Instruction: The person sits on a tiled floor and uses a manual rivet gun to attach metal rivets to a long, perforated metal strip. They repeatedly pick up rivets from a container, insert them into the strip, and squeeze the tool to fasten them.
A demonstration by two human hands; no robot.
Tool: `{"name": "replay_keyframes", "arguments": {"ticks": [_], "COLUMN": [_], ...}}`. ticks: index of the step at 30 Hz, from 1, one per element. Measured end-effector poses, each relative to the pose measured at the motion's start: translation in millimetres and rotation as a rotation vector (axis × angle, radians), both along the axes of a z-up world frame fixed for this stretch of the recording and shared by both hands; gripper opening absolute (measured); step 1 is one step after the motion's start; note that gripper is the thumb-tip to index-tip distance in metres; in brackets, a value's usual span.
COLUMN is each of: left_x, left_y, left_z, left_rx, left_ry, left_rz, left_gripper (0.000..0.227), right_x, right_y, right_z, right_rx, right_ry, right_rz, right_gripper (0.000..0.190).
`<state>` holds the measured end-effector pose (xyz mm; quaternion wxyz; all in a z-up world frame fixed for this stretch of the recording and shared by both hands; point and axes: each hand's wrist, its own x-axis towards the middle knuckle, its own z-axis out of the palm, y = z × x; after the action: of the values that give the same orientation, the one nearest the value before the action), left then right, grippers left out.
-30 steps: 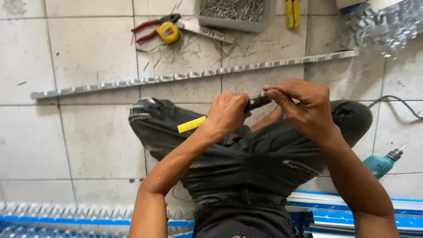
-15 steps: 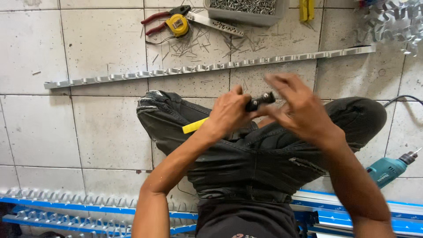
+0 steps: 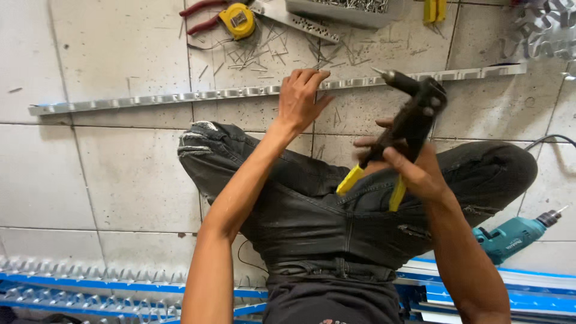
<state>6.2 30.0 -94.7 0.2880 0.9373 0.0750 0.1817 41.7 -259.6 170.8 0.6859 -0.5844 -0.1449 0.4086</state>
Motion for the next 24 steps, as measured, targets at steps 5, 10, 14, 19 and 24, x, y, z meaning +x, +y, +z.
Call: {"name": "replay_keyframes", "arguments": {"ticks": [5, 10, 14, 19, 24], "left_x": [2, -20, -18, -14, -14], "left_y": [15, 47, 48, 45, 44], "left_z": [-42, -41, -44, -44, -44], "left_rx": [-0.022, -0.033, -0.106, -0.075, -0.086], "left_ry": [-0.07, -0.037, -0.086, -0.105, -0.081], "left_rz": [-0.048, -0.056, -0.048, -0.025, -0.04], "left_gripper": [0.035, 0.042, 0.042, 0.04, 0.036], "right_x": [11, 28, 33, 32, 38], "right_y": [40, 48, 62, 73, 84], "right_z": [-5, -62, -81, -88, -109], "right_rx": [-0.354, -0.756, -0.823, -0.841, -1.004], "right_ry": [-0.441, -0.567, -0.581, -0.564, -0.553], "right_rz": [0.099, 0.302, 0.386, 0.455, 0.559], "right_gripper": [0.043, 0.046, 0.04, 0.044, 0.056]}}
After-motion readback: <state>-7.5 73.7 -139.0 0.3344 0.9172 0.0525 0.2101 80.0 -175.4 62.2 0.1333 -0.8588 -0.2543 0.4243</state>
